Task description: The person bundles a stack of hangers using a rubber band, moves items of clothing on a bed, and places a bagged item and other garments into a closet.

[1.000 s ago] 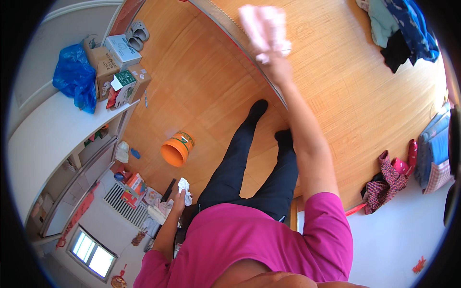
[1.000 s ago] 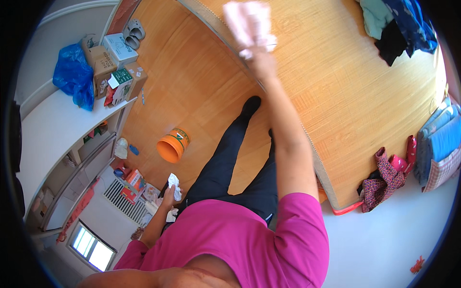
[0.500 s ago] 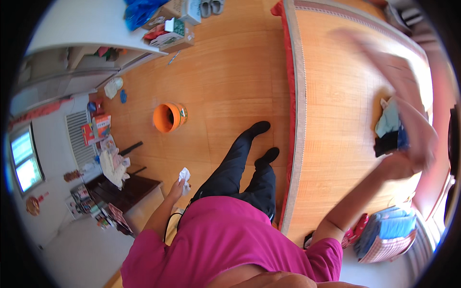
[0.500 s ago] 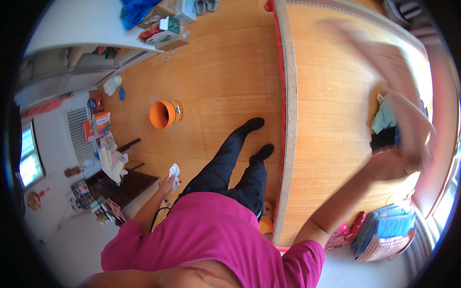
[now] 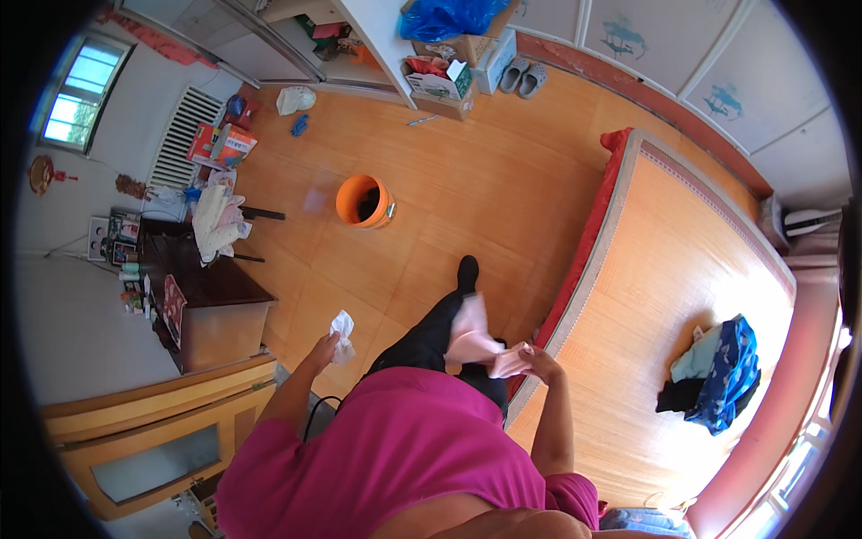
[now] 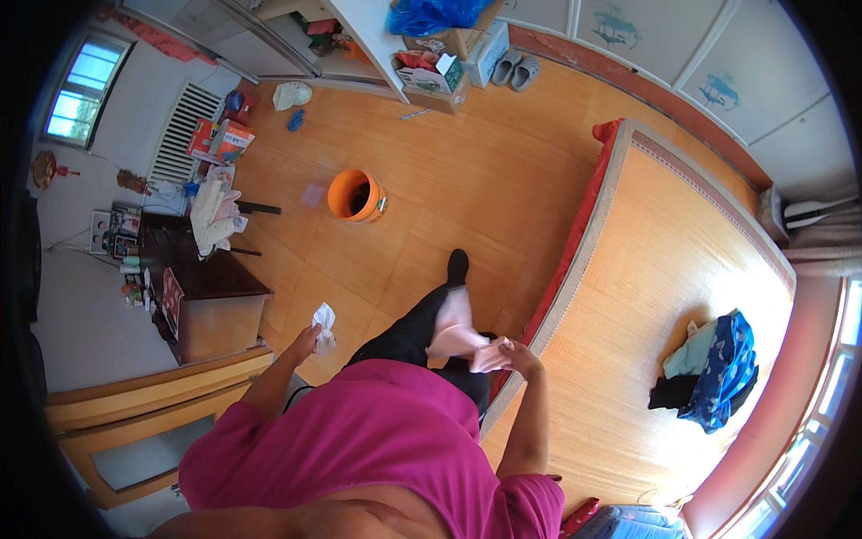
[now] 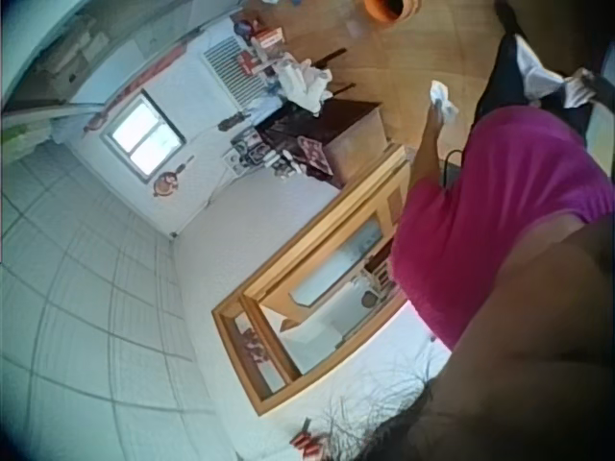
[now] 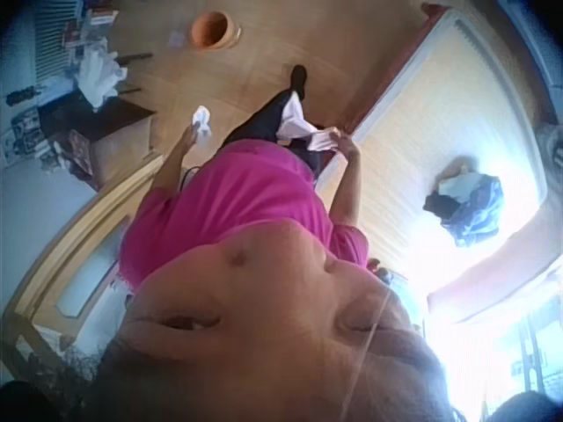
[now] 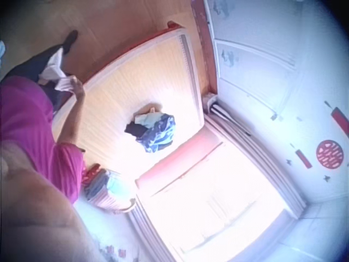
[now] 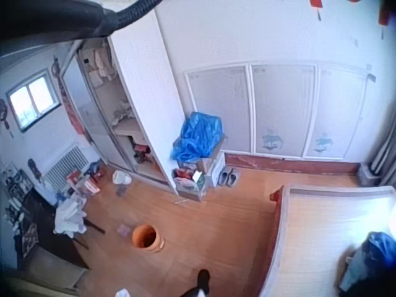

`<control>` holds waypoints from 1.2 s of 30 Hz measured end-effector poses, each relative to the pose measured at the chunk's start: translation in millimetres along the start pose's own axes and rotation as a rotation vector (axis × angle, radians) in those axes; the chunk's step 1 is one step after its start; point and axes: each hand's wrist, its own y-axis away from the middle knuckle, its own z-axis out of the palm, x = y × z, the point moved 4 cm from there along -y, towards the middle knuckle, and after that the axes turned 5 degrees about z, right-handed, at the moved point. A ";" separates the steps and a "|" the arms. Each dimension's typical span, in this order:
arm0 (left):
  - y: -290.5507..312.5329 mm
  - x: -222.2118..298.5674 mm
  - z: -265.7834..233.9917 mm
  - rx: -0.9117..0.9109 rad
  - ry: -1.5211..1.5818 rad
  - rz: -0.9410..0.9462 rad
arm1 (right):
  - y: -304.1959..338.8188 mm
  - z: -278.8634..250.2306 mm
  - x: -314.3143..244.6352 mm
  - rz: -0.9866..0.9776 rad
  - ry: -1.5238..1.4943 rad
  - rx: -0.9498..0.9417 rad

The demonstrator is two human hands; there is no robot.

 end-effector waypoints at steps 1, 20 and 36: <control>0.6 2.3 -4.2 0.010 0.051 -0.011 | 10.1 20.7 -19.9 -0.077 -0.118 -0.020; -118.0 53.5 -36.6 0.138 0.436 0.124 | 89.2 -97.2 -135.3 0.057 0.685 1.357; -245.7 319.2 -175.4 0.357 1.084 0.285 | -223.9 -33.4 -464.1 0.001 1.059 0.467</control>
